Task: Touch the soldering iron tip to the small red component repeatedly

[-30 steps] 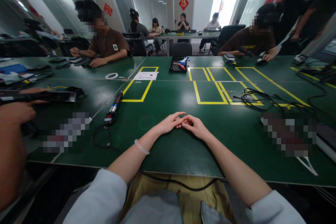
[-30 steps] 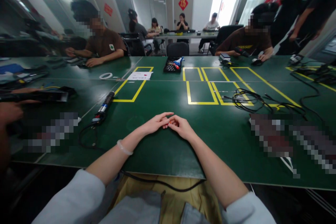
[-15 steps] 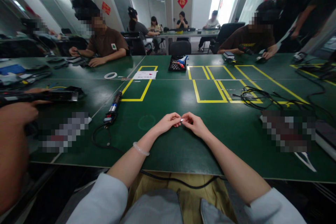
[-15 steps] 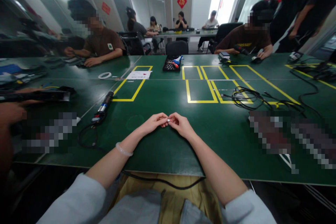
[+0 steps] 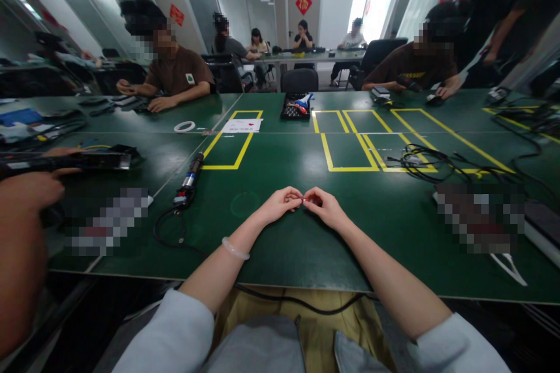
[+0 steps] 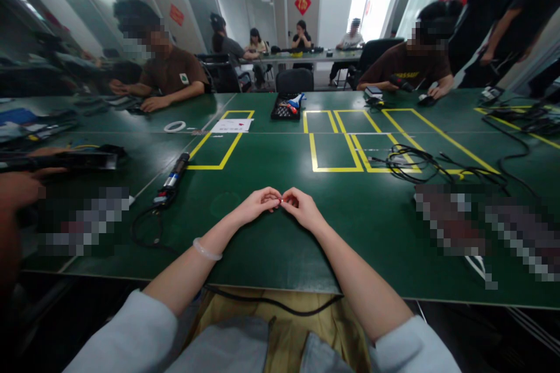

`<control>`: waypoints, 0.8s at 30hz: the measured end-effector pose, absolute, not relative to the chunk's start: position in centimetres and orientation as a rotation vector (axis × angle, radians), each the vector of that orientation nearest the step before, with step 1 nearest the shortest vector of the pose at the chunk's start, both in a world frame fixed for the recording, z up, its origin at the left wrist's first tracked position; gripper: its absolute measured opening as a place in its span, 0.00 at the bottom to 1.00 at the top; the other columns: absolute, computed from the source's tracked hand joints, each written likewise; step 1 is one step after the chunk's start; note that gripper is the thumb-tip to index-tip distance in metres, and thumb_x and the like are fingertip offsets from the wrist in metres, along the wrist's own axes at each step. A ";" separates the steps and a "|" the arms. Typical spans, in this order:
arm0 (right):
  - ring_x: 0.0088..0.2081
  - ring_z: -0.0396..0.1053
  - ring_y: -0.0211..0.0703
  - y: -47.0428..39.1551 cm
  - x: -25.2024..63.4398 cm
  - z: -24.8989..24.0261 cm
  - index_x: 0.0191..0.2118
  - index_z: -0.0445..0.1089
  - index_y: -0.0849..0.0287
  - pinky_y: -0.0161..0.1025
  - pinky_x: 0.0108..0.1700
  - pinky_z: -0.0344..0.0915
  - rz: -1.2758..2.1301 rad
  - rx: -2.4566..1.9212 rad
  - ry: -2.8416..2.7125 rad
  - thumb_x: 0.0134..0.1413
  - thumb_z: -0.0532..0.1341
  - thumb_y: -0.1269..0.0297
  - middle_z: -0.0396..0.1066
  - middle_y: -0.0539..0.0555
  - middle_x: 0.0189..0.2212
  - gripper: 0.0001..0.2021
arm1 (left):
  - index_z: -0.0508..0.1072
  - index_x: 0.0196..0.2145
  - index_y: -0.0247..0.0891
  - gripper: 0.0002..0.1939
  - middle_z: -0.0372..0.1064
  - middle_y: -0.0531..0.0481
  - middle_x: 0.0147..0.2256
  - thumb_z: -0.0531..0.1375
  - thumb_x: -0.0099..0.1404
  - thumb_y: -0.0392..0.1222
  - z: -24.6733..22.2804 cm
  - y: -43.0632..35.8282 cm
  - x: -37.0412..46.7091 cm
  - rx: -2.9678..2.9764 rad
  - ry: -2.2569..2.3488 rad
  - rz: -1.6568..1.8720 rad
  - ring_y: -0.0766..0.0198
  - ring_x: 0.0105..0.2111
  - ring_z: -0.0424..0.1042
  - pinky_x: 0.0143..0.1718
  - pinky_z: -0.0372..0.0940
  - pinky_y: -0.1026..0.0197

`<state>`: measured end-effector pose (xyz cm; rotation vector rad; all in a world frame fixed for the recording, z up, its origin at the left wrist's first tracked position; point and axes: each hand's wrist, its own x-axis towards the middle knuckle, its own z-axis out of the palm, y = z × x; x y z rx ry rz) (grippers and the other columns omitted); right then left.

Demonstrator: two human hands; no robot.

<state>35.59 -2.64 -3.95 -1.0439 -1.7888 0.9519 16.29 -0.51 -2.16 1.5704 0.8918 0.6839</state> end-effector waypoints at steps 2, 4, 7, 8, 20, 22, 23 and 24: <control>0.29 0.64 0.36 -2.6 35.6 -3.9 0.38 0.68 0.60 0.34 0.31 0.60 0.949 -1.039 -1.788 0.53 0.61 0.60 0.68 0.49 0.29 0.10 | 0.68 0.39 0.33 0.16 0.67 0.49 0.34 0.62 0.58 0.47 -2.1 -0.5 16.3 1.571 0.891 0.687 0.69 0.31 0.67 0.33 0.63 0.64; 0.29 0.65 0.36 -2.6 35.6 -3.9 0.39 0.68 0.60 0.34 0.32 0.61 0.956 -1.043 -1.775 0.52 0.62 0.60 0.69 0.50 0.30 0.11 | 0.68 0.39 0.33 0.16 0.67 0.50 0.33 0.63 0.57 0.45 -2.2 -0.4 16.3 1.576 0.881 0.694 0.70 0.31 0.66 0.33 0.63 0.65; 0.30 0.66 0.36 -2.4 35.7 -4.2 0.39 0.69 0.61 0.34 0.33 0.62 0.946 -1.070 -1.776 0.51 0.62 0.61 0.70 0.51 0.31 0.11 | 0.67 0.38 0.33 0.16 0.67 0.50 0.34 0.63 0.56 0.45 -2.3 -0.4 16.3 1.592 0.861 0.711 0.70 0.31 0.66 0.33 0.62 0.65; 0.30 0.66 0.37 -2.4 35.7 -4.2 0.38 0.69 0.61 0.35 0.34 0.62 0.939 -1.078 -1.784 0.50 0.63 0.62 0.71 0.51 0.31 0.10 | 0.67 0.38 0.33 0.16 0.67 0.50 0.34 0.63 0.56 0.45 -2.4 -0.4 16.3 1.598 0.857 0.715 0.70 0.31 0.67 0.33 0.62 0.65; 0.27 0.63 0.36 -2.3 35.9 -3.9 0.39 0.71 0.61 0.34 0.32 0.60 0.932 -1.137 -1.802 0.51 0.61 0.64 0.69 0.49 0.27 0.09 | 0.69 0.47 0.35 0.20 0.69 0.43 0.45 0.59 0.60 0.49 -0.1 0.4 12.3 1.885 1.061 0.571 0.61 0.44 0.69 0.49 0.63 0.55; 0.27 0.63 0.36 -2.3 36.0 -3.9 0.39 0.70 0.61 0.33 0.32 0.60 0.938 -1.144 -1.805 0.51 0.61 0.64 0.68 0.49 0.26 0.10 | 0.69 0.48 0.37 0.20 0.68 0.44 0.48 0.56 0.61 0.51 0.6 0.7 9.6 2.050 1.240 0.572 0.58 0.48 0.68 0.52 0.62 0.53; 0.27 0.63 0.36 -2.4 36.0 -3.9 0.39 0.70 0.61 0.33 0.32 0.60 0.939 -1.147 -1.806 0.51 0.61 0.64 0.68 0.49 0.26 0.10 | 0.69 0.48 0.38 0.21 0.66 0.44 0.50 0.55 0.62 0.52 0.9 0.9 7.9 2.147 1.367 0.584 0.57 0.50 0.66 0.54 0.60 0.52; 0.27 0.63 0.35 -2.4 36.0 -3.9 0.39 0.70 0.61 0.33 0.32 0.60 0.940 -1.148 -1.808 0.51 0.61 0.64 0.68 0.49 0.26 0.10 | 0.68 0.49 0.39 0.22 0.65 0.44 0.51 0.54 0.62 0.52 1.1 1.0 6.1 2.237 1.517 0.585 0.55 0.52 0.64 0.56 0.58 0.51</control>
